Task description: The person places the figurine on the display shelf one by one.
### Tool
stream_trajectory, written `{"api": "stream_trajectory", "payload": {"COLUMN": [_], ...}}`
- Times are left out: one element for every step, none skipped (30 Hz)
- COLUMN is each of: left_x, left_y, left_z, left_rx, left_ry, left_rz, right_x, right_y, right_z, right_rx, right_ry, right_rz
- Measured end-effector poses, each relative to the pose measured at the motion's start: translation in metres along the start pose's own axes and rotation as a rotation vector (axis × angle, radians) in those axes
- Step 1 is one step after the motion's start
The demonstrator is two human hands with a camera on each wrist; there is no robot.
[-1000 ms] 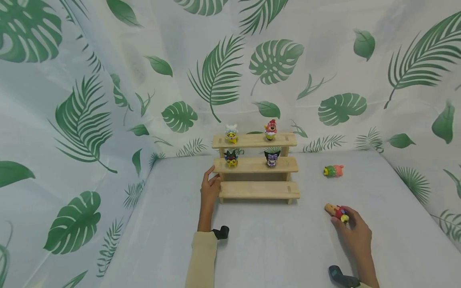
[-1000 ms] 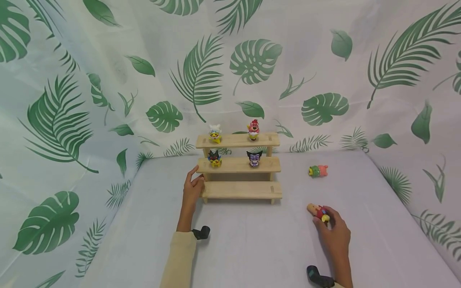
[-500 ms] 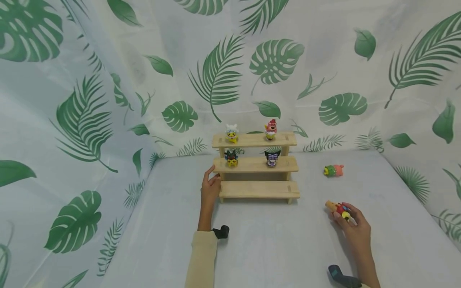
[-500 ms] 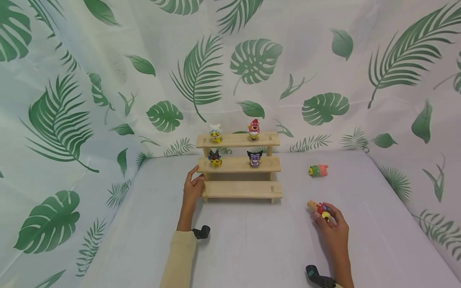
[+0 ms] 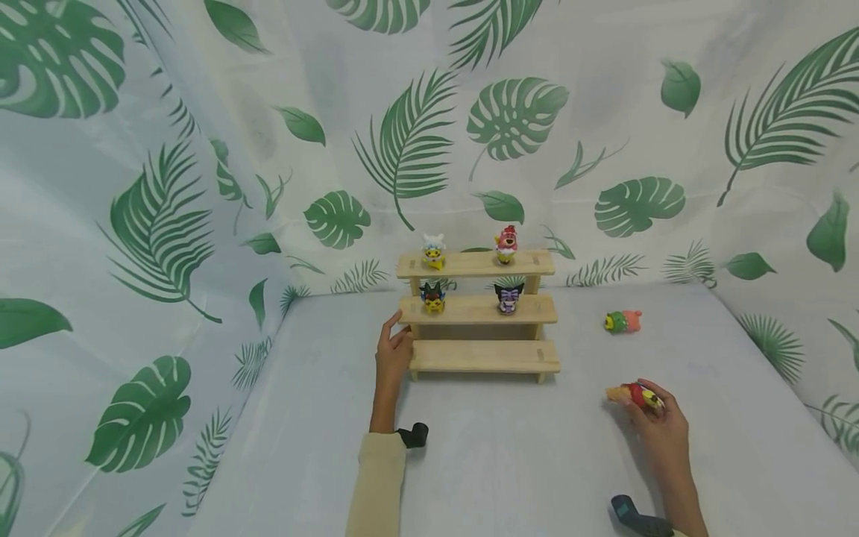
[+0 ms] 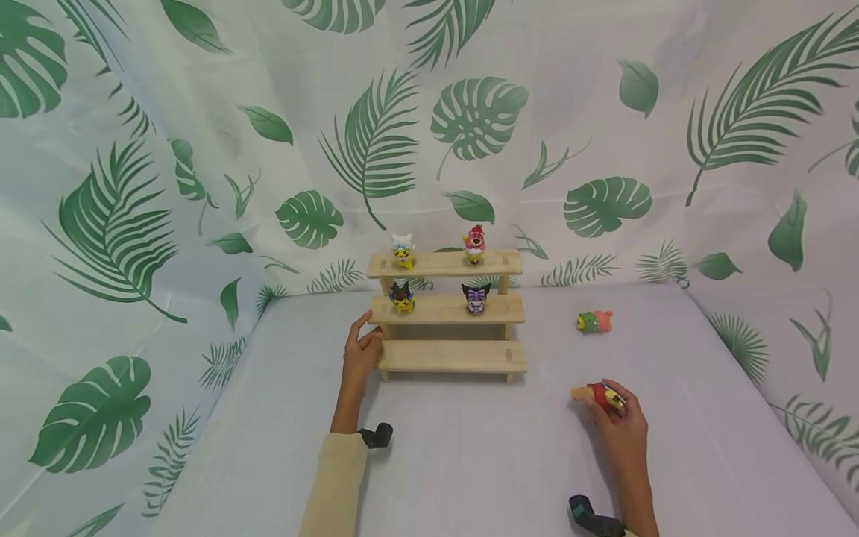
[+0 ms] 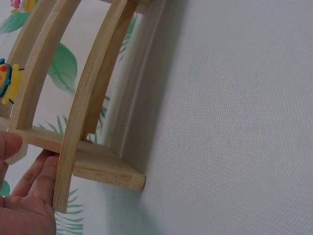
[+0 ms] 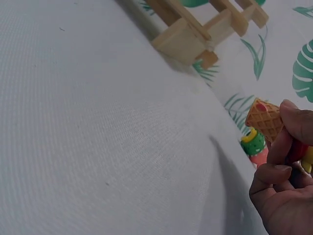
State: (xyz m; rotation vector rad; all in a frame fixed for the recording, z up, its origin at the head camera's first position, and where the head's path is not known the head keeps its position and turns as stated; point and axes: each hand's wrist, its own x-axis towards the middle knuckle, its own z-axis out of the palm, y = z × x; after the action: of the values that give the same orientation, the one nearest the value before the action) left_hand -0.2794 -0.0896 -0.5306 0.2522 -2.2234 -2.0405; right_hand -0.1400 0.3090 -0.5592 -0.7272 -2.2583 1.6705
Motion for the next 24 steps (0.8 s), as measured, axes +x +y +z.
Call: {"api": "stream_trajectory", "payload": {"left_x": [0.0, 0.0, 0.0, 0.0, 0.0, 0.0, 0.0, 0.0, 0.0, 0.0, 0.0, 0.0, 0.0, 0.001, 0.001, 0.001, 0.001, 0.001, 0.0, 0.0, 0.0, 0.0, 0.0, 0.0], "left_y": [0.0, 0.0, 0.0, 0.0, 0.0, 0.0, 0.0, 0.0, 0.0, 0.0, 0.0, -0.001, -0.001, -0.001, -0.001, -0.001, -0.001, -0.001, -0.001, -0.001, -0.002, -0.002, -0.002, -0.002], "left_z": [0.0, 0.0, 0.0, 0.0, 0.0, 0.001, 0.001, 0.001, 0.0, 0.0, 0.0, 0.0, 0.0, 0.0, 0.0, 0.0, 0.0, 0.0, 0.0, 0.0, 0.001, 0.001, 0.001, 0.001], "left_rx": [0.002, 0.005, 0.007, 0.008, 0.008, 0.009, 0.009, 0.009, 0.008, 0.007, 0.007, 0.006, 0.008, 0.008, 0.01, 0.011, 0.014, 0.016, 0.02, 0.023, 0.027, 0.028, 0.03, 0.03], "left_ry": [0.0, 0.001, 0.001, 0.001, 0.003, 0.003, 0.003, 0.003, 0.003, 0.003, 0.003, 0.003, 0.002, 0.002, 0.002, 0.002, 0.002, 0.003, 0.005, 0.006, 0.006, 0.007, 0.007, 0.007], "left_rz": [0.0, -0.001, -0.003, -0.004, -0.006, -0.007, -0.006, -0.003, -0.001, 0.002, 0.006, 0.009, 0.012, 0.013, 0.012, 0.012, 0.013, 0.012, 0.011, 0.009, 0.009, 0.007, 0.006, 0.004], "right_x": [0.0, 0.0, 0.001, 0.0, 0.0, 0.0, -0.001, 0.0, -0.001, -0.001, 0.0, 0.0, 0.0, 0.001, 0.001, 0.001, 0.001, 0.001, 0.001, 0.001, 0.001, 0.001, 0.001, 0.001], "right_y": [0.0, -0.001, -0.002, -0.002, -0.002, -0.002, -0.003, -0.003, -0.003, -0.003, -0.003, -0.003, -0.004, -0.004, -0.004, -0.003, -0.003, -0.003, -0.002, -0.001, -0.001, 0.0, 0.0, 0.001], "right_z": [0.0, 0.0, 0.0, 0.0, 0.0, 0.0, 0.0, 0.001, 0.002, 0.003, 0.004, 0.004, 0.005, 0.005, 0.006, 0.007, 0.008, 0.009, 0.009, 0.01, 0.011, 0.011, 0.012, 0.012], "right_rx": [0.004, -0.002, -0.013, -0.038, -0.058, -0.079, -0.101, -0.111, -0.114, -0.112, -0.1, -0.095, -0.097, -0.096, -0.095, -0.095, -0.08, -0.045, 0.016, 0.094, 0.166, 0.231, 0.29, 0.331], "right_ry": [-0.01, -0.018, -0.027, -0.03, -0.033, -0.037, -0.041, -0.043, -0.044, -0.046, -0.053, -0.057, -0.06, -0.056, -0.055, -0.052, -0.049, -0.051, -0.058, -0.072, -0.089, -0.1, -0.113, -0.12], "right_rz": [0.011, 0.021, 0.026, 0.027, 0.025, 0.018, 0.014, 0.014, 0.016, 0.025, 0.03, 0.037, 0.046, 0.054, 0.054, 0.055, 0.047, 0.039, 0.024, 0.007, -0.009, -0.015, -0.02, -0.019]}}
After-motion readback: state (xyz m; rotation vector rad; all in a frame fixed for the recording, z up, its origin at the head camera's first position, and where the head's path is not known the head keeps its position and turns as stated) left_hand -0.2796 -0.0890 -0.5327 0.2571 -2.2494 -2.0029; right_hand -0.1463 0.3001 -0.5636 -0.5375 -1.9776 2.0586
